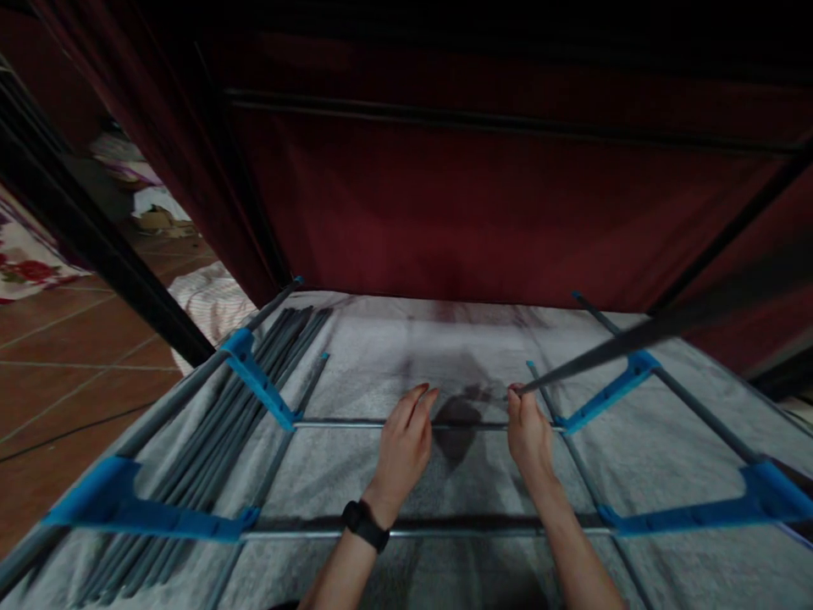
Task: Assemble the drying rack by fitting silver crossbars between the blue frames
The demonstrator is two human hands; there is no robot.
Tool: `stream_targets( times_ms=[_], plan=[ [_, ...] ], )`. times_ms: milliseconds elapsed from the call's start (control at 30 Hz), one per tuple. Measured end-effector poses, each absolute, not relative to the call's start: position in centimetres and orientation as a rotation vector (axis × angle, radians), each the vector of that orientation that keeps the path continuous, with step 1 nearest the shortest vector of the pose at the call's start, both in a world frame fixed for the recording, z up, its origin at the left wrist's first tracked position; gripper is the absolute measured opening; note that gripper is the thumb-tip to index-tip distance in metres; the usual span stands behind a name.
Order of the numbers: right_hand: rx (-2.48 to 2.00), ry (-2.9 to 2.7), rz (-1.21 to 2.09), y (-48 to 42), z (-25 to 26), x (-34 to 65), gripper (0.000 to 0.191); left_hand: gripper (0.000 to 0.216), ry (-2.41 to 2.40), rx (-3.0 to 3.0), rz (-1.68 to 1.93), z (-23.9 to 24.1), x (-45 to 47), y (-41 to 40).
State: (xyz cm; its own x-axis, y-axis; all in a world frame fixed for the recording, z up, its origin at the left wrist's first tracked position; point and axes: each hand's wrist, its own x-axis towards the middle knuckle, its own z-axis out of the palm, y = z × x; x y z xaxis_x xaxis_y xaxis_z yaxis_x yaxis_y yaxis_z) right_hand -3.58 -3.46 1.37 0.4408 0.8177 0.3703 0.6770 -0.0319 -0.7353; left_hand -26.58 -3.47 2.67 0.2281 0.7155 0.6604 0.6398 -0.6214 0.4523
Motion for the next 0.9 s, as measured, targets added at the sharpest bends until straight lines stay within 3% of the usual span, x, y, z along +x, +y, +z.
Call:
stream_targets(
  times_ms=[133, 600, 733, 900],
  plan=[
    [-1.620, -1.185, 0.352, -3.1, 1.3, -3.8, 0.044, 0.047, 1.310, 2.383, 1.339, 2.7, -26.6, -3.3],
    [-1.163, -1.128, 0.996, -3.6, 2.5, -6.8, 0.040, 0.039, 1.276, 2.456, 1.315, 2.4, -25.8, -3.3],
    [-1.087, -1.196, 1.183, -3.8, 2.0, -7.7, 0.043, 0.038, 1.252, 2.480, 1.128, 2.1, -25.5, -3.6],
    [-1.101, -1.229, 1.194, -3.6, 0.9, -8.5, 0.042, 0.058, 1.185, 2.542, 0.770, 1.6, -25.2, -4.1]
  ],
)
